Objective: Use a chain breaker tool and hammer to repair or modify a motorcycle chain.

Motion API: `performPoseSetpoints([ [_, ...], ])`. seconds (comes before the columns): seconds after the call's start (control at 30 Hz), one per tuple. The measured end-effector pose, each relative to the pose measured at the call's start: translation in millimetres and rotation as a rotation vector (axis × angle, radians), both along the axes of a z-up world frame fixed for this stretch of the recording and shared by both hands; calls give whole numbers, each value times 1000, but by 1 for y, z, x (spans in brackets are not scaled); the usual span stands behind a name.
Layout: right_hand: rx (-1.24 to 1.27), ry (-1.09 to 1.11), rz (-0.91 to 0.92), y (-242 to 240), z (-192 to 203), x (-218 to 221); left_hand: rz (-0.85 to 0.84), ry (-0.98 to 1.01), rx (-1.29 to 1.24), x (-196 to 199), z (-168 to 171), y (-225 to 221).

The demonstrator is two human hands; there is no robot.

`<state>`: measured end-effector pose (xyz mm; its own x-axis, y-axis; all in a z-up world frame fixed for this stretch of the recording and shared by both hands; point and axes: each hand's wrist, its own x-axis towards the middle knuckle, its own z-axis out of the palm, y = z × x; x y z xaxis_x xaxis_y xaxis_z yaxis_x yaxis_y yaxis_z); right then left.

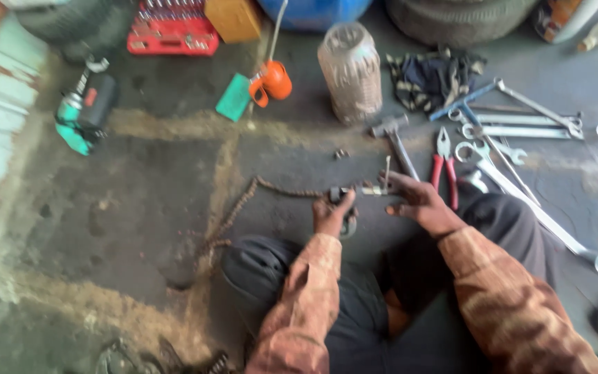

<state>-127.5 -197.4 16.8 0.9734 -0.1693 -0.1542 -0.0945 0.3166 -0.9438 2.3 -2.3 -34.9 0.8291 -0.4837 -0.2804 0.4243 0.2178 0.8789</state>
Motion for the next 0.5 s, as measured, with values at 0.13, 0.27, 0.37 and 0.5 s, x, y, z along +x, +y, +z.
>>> performPoseSetpoints([
  [0.13, -45, 6, 50, 6, 22, 2, 60, 24, 115, 2, 12, 2],
  [0.27, -126, 37, 141, 1, 10, 2, 96, 66, 37, 2, 9, 2],
  [0.37, -259, 84, 230, 4, 20, 5, 114, 90, -18, 3, 22, 1],
  [0.5, -502, 158, 317, 12, 32, 8, 124, 150, -105, 3, 24, 1],
])
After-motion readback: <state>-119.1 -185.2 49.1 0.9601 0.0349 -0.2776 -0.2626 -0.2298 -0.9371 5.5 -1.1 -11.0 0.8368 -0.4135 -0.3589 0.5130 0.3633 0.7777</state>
